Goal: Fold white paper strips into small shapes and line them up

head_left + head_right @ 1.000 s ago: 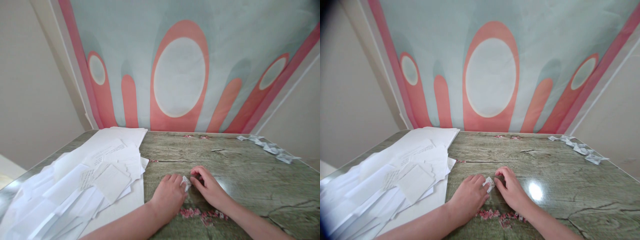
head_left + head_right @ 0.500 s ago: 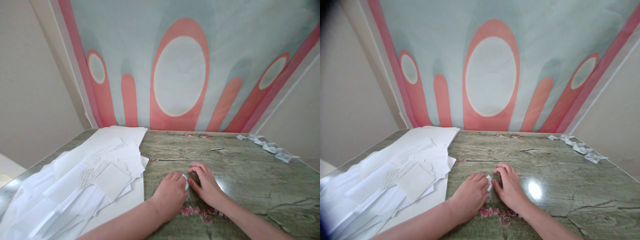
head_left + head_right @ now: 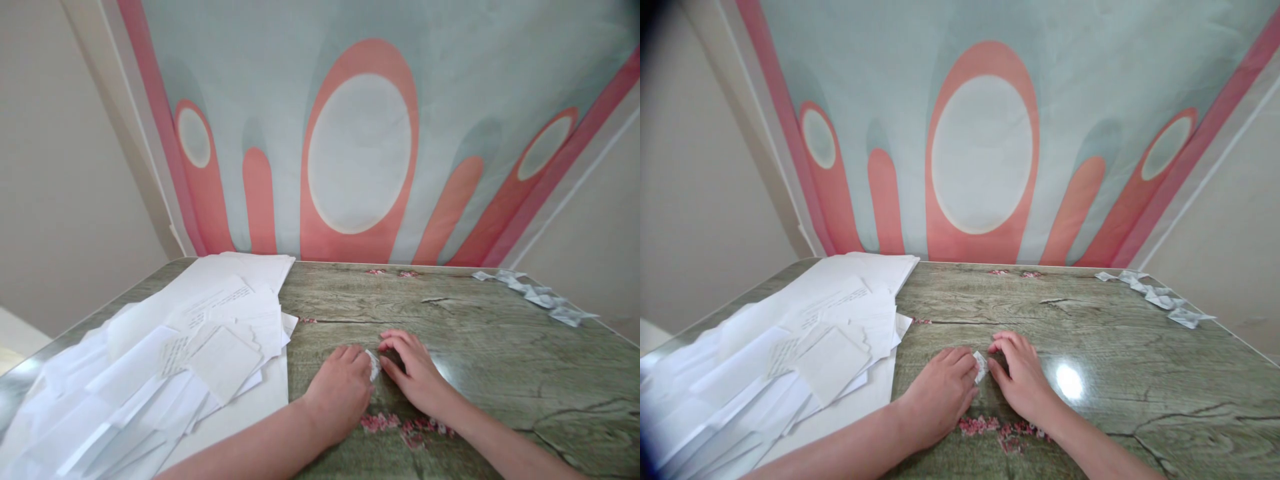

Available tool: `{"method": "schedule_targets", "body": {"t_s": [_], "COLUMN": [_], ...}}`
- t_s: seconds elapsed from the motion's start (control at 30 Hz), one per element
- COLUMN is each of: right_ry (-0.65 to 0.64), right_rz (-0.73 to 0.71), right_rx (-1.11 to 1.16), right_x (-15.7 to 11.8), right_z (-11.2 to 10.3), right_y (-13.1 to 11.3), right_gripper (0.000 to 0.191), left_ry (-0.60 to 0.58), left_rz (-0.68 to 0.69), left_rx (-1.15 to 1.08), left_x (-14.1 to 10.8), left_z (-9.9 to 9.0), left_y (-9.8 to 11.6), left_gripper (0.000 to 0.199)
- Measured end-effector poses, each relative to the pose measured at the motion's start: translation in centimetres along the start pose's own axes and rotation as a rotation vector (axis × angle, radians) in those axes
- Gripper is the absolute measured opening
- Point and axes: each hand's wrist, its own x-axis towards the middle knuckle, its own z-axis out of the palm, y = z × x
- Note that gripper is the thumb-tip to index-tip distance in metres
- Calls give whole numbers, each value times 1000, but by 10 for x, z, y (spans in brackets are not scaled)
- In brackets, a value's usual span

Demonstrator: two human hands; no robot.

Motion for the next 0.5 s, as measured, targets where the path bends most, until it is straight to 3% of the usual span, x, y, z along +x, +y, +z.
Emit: {"method": "schedule_targets", "body": {"t_s": [0.5], "right_ry": [-37], "right_rz": [26], "right_rx": [-48], "right_x": [3], "right_z": [1], "right_y": [-1], "right_gripper": [9], "left_ry": [-27], "left_rz": [-28], "left_rx": [-31], "left_x": [0], "left_z": [-3], "left_y": [2], "left_gripper": [20]}}
